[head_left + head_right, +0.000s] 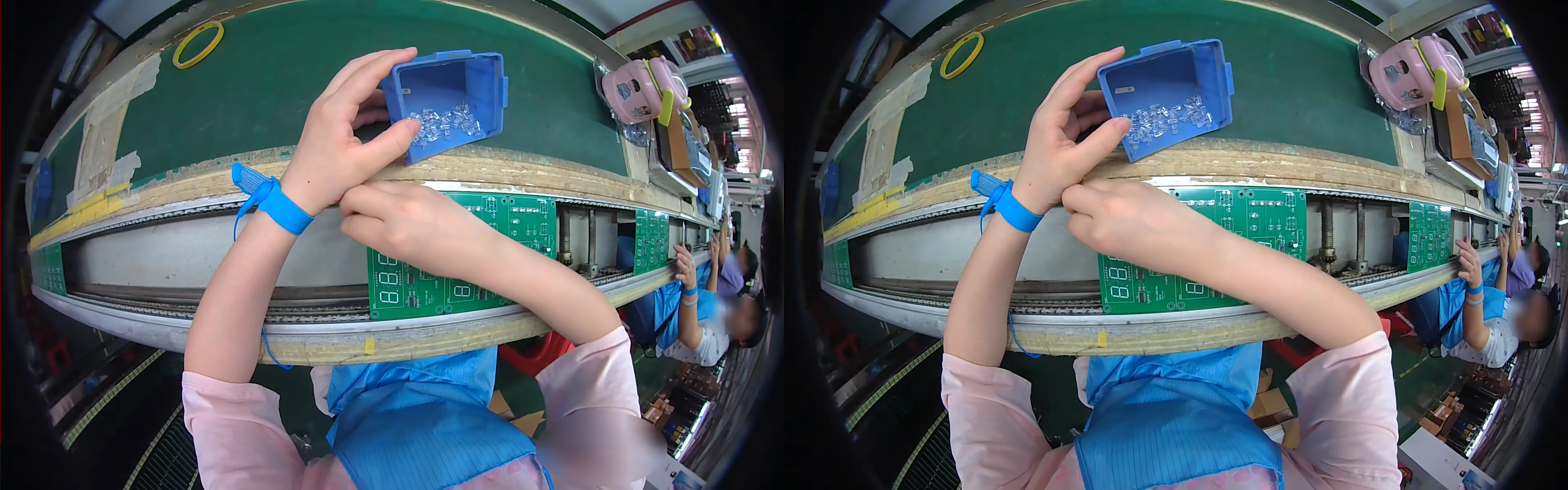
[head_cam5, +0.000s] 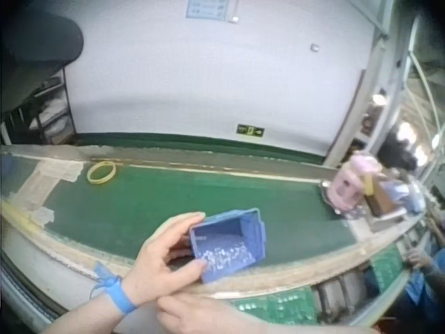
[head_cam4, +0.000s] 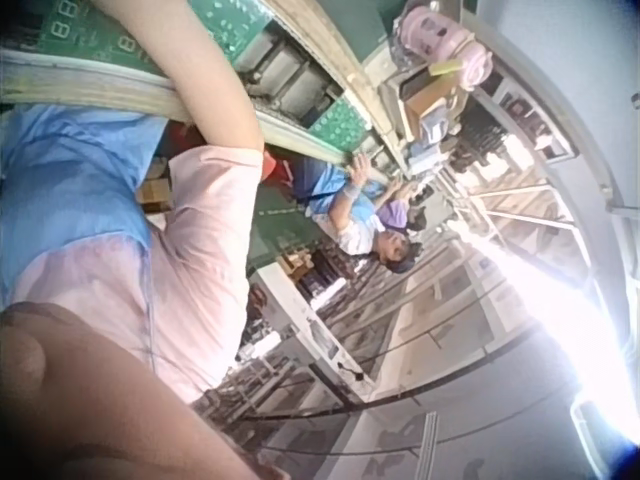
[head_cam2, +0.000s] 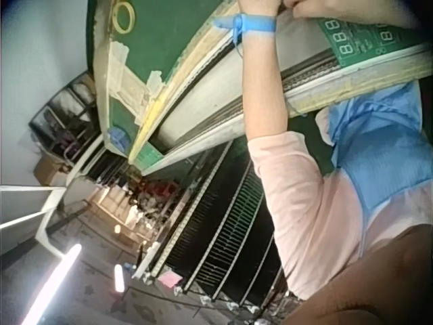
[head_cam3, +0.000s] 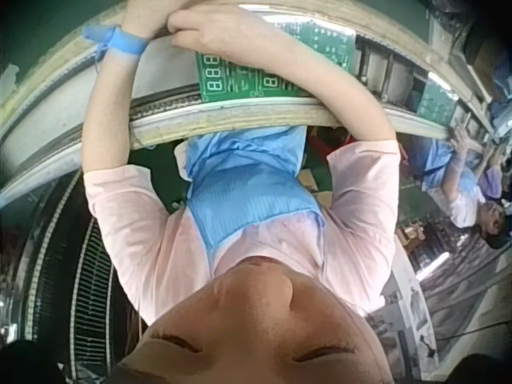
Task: The person picks small metallic components from a blue container and places them onto green circuit boards on a workbench. They handle the boards by hand, moving them from a rack to the work surface and back, while inserting the components into specific slots on the boards.
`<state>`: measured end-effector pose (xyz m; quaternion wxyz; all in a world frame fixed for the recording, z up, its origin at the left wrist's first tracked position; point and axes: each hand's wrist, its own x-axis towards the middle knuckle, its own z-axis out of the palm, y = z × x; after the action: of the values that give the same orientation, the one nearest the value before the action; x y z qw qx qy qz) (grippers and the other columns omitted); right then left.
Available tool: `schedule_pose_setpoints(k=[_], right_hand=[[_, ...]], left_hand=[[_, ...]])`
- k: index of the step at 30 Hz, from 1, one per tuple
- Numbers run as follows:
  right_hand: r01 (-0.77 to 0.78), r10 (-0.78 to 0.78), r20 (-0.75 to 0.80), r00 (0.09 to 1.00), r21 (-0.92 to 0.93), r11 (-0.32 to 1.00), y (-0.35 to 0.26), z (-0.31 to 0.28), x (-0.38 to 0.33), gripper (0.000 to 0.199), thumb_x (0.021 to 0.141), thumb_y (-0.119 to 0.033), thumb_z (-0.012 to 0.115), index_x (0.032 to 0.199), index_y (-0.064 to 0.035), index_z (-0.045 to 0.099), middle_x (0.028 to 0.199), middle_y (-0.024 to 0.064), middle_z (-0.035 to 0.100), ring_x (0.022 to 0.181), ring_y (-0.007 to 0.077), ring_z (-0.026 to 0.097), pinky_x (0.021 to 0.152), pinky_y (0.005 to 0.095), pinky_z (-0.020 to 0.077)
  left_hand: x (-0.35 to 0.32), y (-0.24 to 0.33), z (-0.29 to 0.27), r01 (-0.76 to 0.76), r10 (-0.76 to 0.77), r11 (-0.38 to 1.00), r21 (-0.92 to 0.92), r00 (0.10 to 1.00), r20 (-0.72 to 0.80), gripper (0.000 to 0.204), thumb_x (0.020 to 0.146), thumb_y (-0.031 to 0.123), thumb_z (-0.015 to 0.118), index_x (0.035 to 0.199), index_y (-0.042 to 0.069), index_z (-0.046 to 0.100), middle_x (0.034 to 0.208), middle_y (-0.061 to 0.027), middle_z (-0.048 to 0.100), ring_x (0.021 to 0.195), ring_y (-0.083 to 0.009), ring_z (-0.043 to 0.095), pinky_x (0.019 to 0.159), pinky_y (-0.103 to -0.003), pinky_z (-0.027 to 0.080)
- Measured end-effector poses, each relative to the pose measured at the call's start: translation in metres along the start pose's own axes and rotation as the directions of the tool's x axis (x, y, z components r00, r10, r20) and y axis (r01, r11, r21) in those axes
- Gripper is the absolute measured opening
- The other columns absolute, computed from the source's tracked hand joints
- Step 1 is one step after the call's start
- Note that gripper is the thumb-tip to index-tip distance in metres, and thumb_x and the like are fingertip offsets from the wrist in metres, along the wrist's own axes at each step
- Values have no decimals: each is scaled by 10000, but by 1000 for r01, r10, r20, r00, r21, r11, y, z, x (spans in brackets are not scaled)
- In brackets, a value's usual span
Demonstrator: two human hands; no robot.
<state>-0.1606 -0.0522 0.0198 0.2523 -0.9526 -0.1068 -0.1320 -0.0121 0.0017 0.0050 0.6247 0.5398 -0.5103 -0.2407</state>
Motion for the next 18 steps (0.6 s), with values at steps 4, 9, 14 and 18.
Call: schedule_pose_setpoints(k=[4,9,14,18], right_hand=[[23,-21,49,999,-51,998,0,-3,-2,182,721,-59,613,892,3,608,971,87,581,894,242,632,744,338,540],[22,-22,-9,1000,-68,997,-1,-6,-14,180,732,-51,621,902,5,640,970,93,603,883,242,643,729,353,550],[-100,102,-78,992,29,995,-2,-9,-23,212,725,43,641,922,-20,686,951,95,623,847,244,654,711,341,544],[-154,192,-163,968,220,963,-5,-17,-23,261,714,113,635,928,-29,684,936,103,620,828,264,653,689,335,537]], left_hand=[[1,2,-1,34,-33,998,-44,999,27,604,825,4,656,1394,81,470,1324,-72,453,1087,-185,585,968,-328,502],[0,3,-1,-5,5,1000,-18,999,35,590,826,11,662,1382,90,485,1316,-70,455,1069,-179,588,963,-329,505],[0,1,-3,-1,1,1000,-17,999,33,581,830,25,664,1380,94,490,1299,-68,461,1060,-177,589,954,-327,509],[0,2,-3,1,0,1000,-17,999,35,581,833,33,666,1382,96,488,1289,-66,466,1052,-177,590,947,-323,510]])
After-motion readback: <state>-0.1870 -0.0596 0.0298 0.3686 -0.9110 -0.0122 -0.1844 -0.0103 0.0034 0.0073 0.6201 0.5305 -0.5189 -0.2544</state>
